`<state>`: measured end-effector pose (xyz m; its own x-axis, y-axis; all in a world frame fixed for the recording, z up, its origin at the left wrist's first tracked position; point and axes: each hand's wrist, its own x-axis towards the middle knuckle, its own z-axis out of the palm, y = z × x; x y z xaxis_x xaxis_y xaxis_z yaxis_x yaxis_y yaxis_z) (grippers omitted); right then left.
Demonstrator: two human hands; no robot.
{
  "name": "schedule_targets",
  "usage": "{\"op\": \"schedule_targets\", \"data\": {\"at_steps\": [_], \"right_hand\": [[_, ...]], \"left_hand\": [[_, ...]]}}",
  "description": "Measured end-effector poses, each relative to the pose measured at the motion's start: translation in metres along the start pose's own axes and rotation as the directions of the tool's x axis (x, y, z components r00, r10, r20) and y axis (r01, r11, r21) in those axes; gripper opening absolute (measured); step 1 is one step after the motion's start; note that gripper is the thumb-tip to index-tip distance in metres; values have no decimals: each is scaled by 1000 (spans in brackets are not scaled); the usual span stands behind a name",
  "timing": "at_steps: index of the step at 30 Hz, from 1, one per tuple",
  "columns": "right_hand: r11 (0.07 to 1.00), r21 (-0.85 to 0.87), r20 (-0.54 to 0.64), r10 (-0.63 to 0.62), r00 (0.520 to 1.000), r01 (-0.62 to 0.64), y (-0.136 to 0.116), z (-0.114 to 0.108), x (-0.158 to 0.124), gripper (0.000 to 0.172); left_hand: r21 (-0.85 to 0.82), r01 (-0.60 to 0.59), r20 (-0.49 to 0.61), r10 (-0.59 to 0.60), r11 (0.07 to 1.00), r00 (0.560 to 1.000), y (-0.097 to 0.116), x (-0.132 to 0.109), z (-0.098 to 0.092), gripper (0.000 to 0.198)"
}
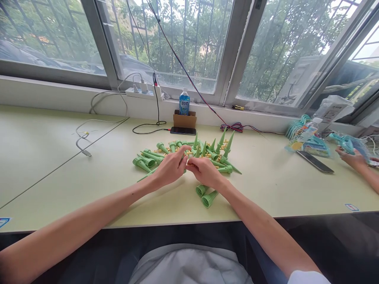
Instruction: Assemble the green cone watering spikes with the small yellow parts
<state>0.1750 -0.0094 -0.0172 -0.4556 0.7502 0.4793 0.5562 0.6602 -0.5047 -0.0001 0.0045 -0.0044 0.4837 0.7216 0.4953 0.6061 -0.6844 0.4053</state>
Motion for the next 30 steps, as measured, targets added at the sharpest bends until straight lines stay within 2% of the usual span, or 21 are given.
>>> {"op": "schedule_targets", "data": {"at_steps": [16, 23, 30], "right_hand": [[1000, -13, 16, -19, 1000, 19, 0, 2, 0, 24], [999, 31, 2, 13, 1000, -13, -5, 2, 0, 24], [998, 53, 13, 28, 1000, -29, -5, 4, -2, 15]], "left_hand": [[-9, 3, -7, -3, 1000, 1000, 0, -1, -1, 34], [-11, 15, -12, -15, 1000, 1000, -1, 0, 0, 34], [-77, 34, -37, -37, 996, 999, -4, 2, -2, 33]]}}
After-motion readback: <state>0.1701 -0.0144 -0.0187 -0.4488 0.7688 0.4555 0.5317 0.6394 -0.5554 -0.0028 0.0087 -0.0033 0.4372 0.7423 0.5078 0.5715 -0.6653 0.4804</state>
